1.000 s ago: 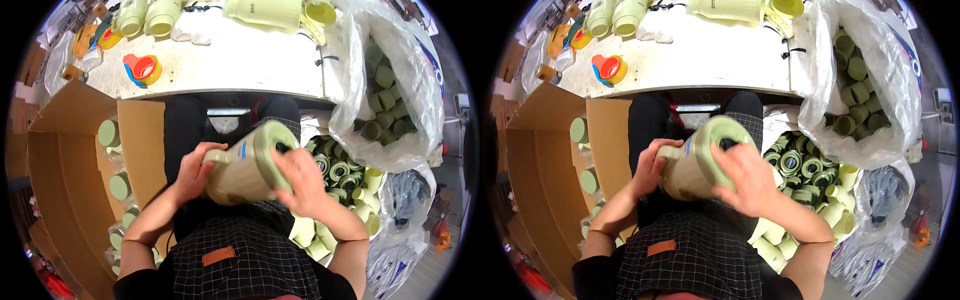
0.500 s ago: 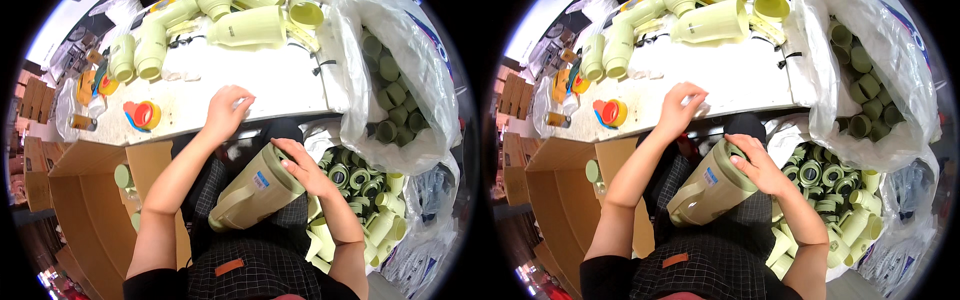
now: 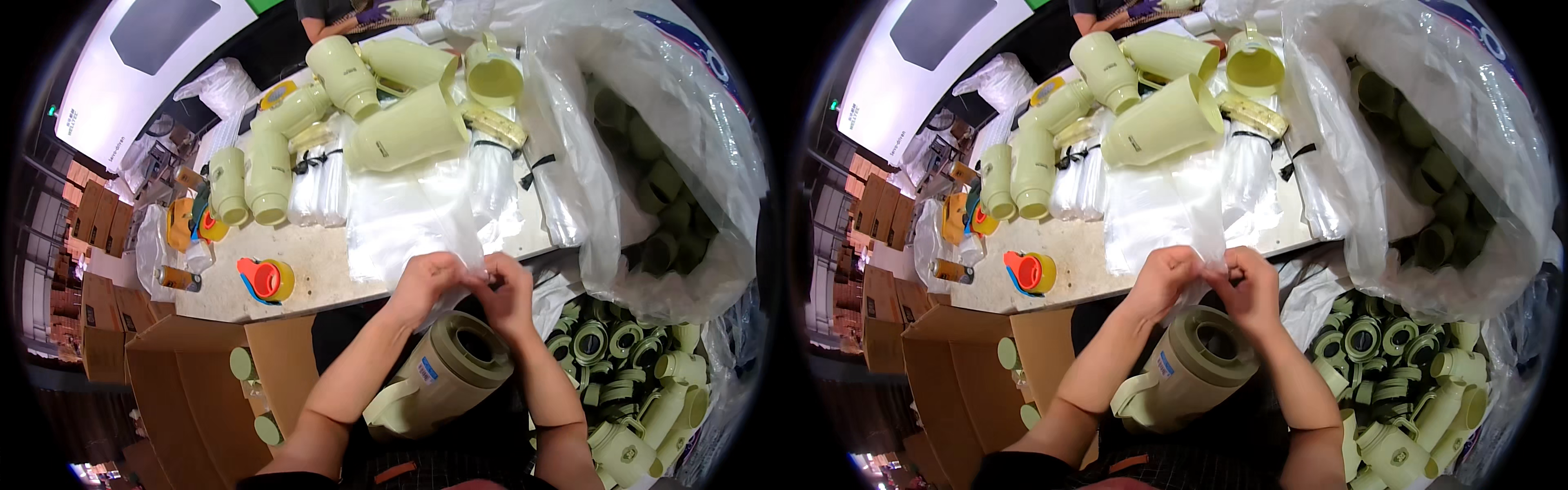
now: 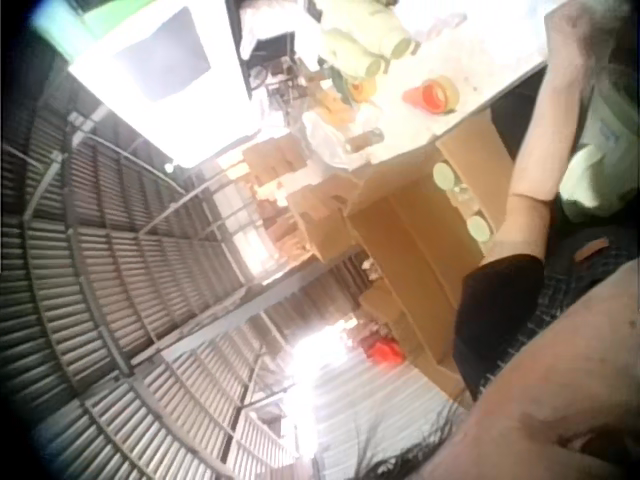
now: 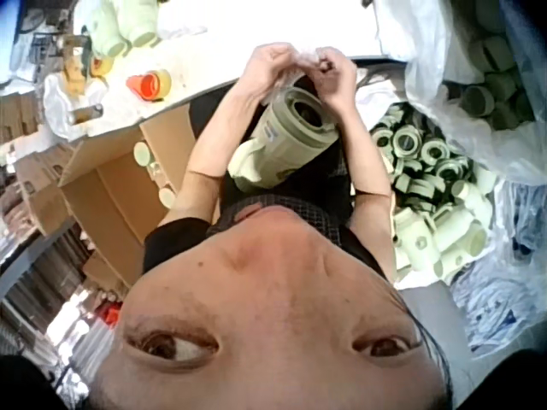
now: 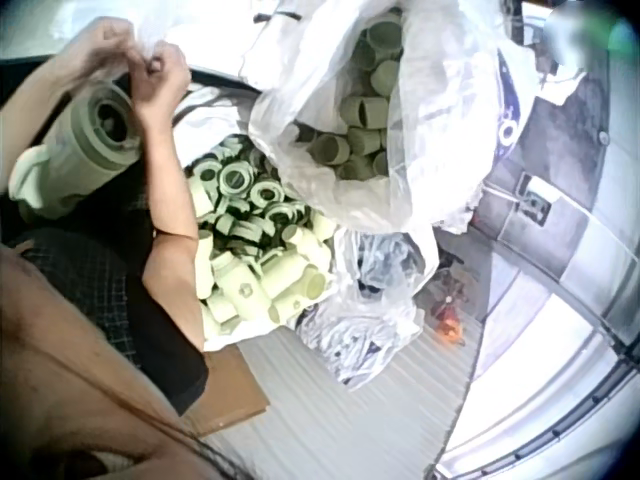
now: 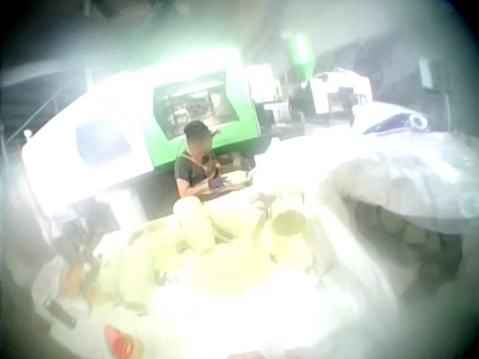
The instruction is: The person places plastic jugs into a large plastic bag, inserts the filled bag into a cardboard box, and then continues placing more jugs into the bag within the box.
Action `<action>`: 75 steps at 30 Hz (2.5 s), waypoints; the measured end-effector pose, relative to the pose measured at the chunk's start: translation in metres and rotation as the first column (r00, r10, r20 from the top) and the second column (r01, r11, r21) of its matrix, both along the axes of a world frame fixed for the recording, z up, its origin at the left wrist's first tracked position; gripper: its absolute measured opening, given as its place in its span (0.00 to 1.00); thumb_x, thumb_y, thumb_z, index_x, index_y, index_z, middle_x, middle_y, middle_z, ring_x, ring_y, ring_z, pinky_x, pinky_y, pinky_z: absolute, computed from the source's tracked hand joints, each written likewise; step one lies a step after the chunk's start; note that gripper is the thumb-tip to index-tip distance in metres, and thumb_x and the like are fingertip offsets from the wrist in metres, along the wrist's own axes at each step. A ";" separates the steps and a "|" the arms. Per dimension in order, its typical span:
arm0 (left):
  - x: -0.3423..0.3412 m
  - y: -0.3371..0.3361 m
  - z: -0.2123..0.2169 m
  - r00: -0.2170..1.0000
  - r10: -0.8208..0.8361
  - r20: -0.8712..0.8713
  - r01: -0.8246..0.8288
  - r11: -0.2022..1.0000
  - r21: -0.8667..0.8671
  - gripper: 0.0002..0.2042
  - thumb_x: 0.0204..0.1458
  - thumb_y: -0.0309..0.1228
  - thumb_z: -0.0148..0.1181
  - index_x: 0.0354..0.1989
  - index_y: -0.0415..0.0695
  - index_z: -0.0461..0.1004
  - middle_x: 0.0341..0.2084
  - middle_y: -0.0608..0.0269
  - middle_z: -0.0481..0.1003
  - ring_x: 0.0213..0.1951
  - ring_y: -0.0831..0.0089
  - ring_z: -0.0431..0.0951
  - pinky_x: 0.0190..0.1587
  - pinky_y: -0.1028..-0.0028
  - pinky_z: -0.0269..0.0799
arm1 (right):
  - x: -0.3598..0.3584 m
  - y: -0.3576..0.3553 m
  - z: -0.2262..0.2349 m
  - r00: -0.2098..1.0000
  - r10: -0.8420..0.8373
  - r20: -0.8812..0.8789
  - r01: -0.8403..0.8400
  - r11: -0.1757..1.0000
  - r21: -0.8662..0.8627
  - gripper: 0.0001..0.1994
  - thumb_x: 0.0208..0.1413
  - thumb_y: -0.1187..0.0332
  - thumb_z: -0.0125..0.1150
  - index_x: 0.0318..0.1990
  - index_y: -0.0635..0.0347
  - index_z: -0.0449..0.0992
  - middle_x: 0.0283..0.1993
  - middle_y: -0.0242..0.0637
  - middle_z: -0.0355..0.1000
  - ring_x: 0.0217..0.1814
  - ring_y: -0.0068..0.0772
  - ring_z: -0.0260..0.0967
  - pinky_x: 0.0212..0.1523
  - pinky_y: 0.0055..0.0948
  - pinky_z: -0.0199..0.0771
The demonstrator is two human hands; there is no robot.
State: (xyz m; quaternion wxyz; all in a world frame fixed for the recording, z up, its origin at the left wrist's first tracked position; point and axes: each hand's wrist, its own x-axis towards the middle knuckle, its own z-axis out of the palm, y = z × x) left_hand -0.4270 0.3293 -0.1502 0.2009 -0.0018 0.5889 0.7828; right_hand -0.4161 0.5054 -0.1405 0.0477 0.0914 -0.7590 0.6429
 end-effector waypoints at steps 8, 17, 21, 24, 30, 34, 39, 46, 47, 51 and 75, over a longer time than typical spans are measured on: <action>0.044 -0.001 0.037 0.975 -0.005 -0.221 -0.017 0.995 -0.098 0.06 0.53 0.15 0.60 0.28 0.38 0.73 0.35 0.55 0.80 0.39 0.71 0.80 0.46 0.69 0.77 | 0.026 0.022 -0.014 0.893 0.126 0.432 0.103 0.877 -0.470 0.05 0.57 0.77 0.64 0.40 0.67 0.79 0.34 0.30 0.77 0.35 0.22 0.72 0.37 0.23 0.74; 0.059 -0.043 0.000 0.965 0.052 -0.256 -0.111 0.969 -0.222 0.16 0.50 0.19 0.64 0.46 0.43 0.67 0.22 0.75 0.61 0.28 0.85 0.63 0.31 0.80 0.61 | 0.021 0.082 -0.096 0.789 0.055 0.613 0.579 0.271 -0.769 0.06 0.61 0.80 0.53 0.40 0.57 0.70 0.34 0.32 0.71 0.28 0.23 0.67 0.29 0.22 0.72; 0.076 -0.046 0.015 0.904 0.303 -0.302 -0.373 0.904 -0.210 0.13 0.56 0.17 0.56 0.48 0.42 0.68 0.25 0.78 0.60 0.28 0.87 0.59 0.30 0.83 0.57 | 0.103 0.016 -0.073 0.848 -0.528 -0.050 0.518 0.844 -0.140 0.05 0.64 0.69 0.50 0.40 0.61 0.65 0.37 0.32 0.60 0.39 0.25 0.57 0.43 0.27 0.62; 0.161 -0.056 0.086 0.856 -0.094 -0.508 -0.297 0.715 -0.633 0.31 0.43 0.25 0.69 0.59 0.42 0.65 0.33 0.61 0.63 0.30 0.67 0.67 0.35 0.72 0.68 | 0.166 -0.003 -0.064 0.984 -0.130 -0.120 0.117 0.987 -0.111 0.11 0.68 0.65 0.49 0.47 0.65 0.66 0.48 0.38 0.62 0.52 0.31 0.60 0.56 0.32 0.60; 0.292 -0.090 0.016 0.776 0.060 -0.628 -0.625 0.208 -0.753 0.31 0.47 0.27 0.66 0.61 0.44 0.63 0.37 0.52 0.67 0.35 0.51 0.74 0.32 0.59 0.72 | 0.226 -0.037 -0.065 0.640 0.658 0.397 -0.581 0.753 -0.310 0.30 0.56 0.75 0.65 0.65 0.66 0.60 0.66 0.47 0.62 0.69 0.40 0.58 0.68 0.39 0.59; 0.345 -0.105 0.016 0.718 0.166 -0.675 -0.666 -0.117 -0.737 0.27 0.46 0.28 0.64 0.58 0.49 0.68 0.36 0.53 0.68 0.34 0.51 0.75 0.30 0.60 0.73 | 0.206 -0.085 -0.034 0.381 0.842 0.381 -0.810 0.503 -0.301 0.37 0.51 0.74 0.70 0.67 0.65 0.58 0.62 0.44 0.66 0.62 0.38 0.66 0.62 0.36 0.67; 0.463 -0.182 0.029 0.572 0.504 -0.647 -0.501 -0.411 -0.762 0.16 0.51 0.30 0.61 0.49 0.41 0.74 0.45 0.47 0.73 0.38 0.47 0.76 0.41 0.57 0.74 | 0.220 -0.184 0.056 0.146 0.988 -0.040 -0.985 0.142 -0.098 0.40 0.46 0.76 0.72 0.68 0.64 0.59 0.59 0.44 0.70 0.50 0.35 0.74 0.51 0.32 0.74; 0.565 -0.289 -0.134 -0.144 0.977 0.160 -0.703 0.013 -0.711 0.24 0.66 0.48 0.45 0.50 0.37 0.74 0.39 0.52 0.77 0.37 0.60 0.77 0.43 0.60 0.73 | 0.225 -0.189 0.032 0.121 0.989 0.090 -0.989 0.128 -0.080 0.33 0.49 0.79 0.68 0.65 0.62 0.64 0.54 0.42 0.74 0.46 0.33 0.75 0.51 0.30 0.75; 0.572 -0.302 -0.152 -0.152 0.917 0.369 -0.686 0.171 -0.707 0.25 0.66 0.50 0.44 0.51 0.37 0.73 0.38 0.54 0.78 0.37 0.63 0.77 0.43 0.60 0.73 | 0.213 -0.170 0.017 0.189 0.965 0.183 -0.959 0.221 -0.178 0.32 0.50 0.80 0.67 0.65 0.62 0.65 0.54 0.41 0.74 0.46 0.29 0.74 0.51 0.29 0.74; 0.591 -0.291 -0.193 0.168 0.836 0.522 -0.781 0.436 -0.448 0.21 0.65 0.36 0.45 0.56 0.30 0.70 0.47 0.44 0.78 0.48 0.58 0.81 0.51 0.58 0.78 | 0.161 -0.110 -0.035 0.447 0.806 0.388 -0.805 0.552 -0.217 0.24 0.55 0.81 0.62 0.61 0.61 0.67 0.48 0.34 0.73 0.43 0.18 0.69 0.47 0.23 0.72; 0.151 -0.085 -0.011 0.934 0.333 -0.133 -0.344 0.936 -0.071 0.22 0.64 0.39 0.55 0.61 0.36 0.68 0.55 0.59 0.72 0.57 0.69 0.72 0.61 0.69 0.65 | 0.026 -0.048 -0.078 0.841 0.519 0.156 -0.305 0.692 -0.654 0.13 0.66 0.60 0.57 0.37 0.61 0.76 0.39 0.29 0.72 0.42 0.20 0.66 0.44 0.25 0.69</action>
